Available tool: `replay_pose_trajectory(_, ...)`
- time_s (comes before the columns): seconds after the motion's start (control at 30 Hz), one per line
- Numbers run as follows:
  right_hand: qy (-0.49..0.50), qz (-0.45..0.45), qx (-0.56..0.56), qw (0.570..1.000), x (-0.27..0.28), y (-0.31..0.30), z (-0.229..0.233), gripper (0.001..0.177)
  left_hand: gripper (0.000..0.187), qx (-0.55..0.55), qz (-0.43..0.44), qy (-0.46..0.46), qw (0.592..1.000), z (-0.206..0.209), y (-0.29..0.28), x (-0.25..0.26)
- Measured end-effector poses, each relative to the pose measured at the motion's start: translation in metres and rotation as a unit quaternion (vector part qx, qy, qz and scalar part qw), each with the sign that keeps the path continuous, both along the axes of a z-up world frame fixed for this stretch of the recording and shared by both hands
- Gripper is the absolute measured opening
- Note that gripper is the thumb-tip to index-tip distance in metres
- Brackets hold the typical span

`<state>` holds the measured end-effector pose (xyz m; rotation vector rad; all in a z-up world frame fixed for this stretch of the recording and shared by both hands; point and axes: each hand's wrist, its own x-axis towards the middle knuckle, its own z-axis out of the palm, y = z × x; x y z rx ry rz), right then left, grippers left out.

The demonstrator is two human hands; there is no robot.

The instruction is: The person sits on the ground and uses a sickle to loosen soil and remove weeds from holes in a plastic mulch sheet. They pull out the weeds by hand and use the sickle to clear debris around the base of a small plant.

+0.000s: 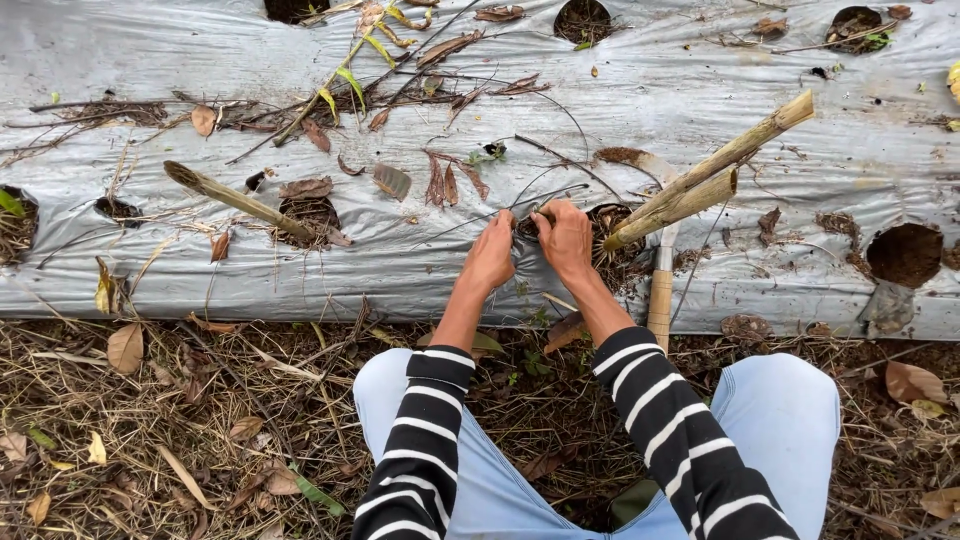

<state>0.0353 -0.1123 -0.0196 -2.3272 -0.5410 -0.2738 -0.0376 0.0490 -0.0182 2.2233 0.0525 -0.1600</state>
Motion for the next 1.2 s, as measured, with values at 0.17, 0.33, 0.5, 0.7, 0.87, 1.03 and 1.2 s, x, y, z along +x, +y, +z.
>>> replay_pose_trajectory(0.17,0.018,0.0,0.049,0.999,-0.002,-0.012,-0.008,0.013,0.057,-0.015,0.004,-0.001,1.0,0.002,0.0,-0.001)
replay_pose_trajectory(0.33,0.047,-0.028,0.09,0.994,-0.019,-0.031,0.004,0.017,0.061,-0.029,0.004,-0.007,1.0,-0.011,-0.001,0.007)
replay_pose_trajectory(0.5,0.114,-0.011,0.029,0.993,-0.042,-0.033,0.03,0.011,0.064,-0.019,0.012,0.011,1.0,-0.006,-0.002,0.006)
replay_pose_trajectory(0.7,0.23,-0.03,-0.1,0.967,-0.048,-0.051,0.049,0.006,0.063,-0.016,0.003,0.007,1.0,-0.013,-0.002,0.008)
replay_pose_trajectory(0.87,0.233,-0.065,-0.083,0.967,-0.049,-0.006,0.098,0.044,0.065,-0.016,0.006,0.014,1.0,0.015,0.0,-0.003)
replay_pose_trajectory(1.03,0.085,-0.026,-0.099,0.991,-0.038,0.007,0.075,0.04,0.064,-0.022,-0.002,0.004,1.0,0.016,0.001,-0.004)
replay_pose_trajectory(1.2,0.057,0.019,0.005,0.998,-0.016,-0.011,0.025,0.015,0.068,-0.037,0.014,0.005,0.999,0.016,0.0,-0.005)
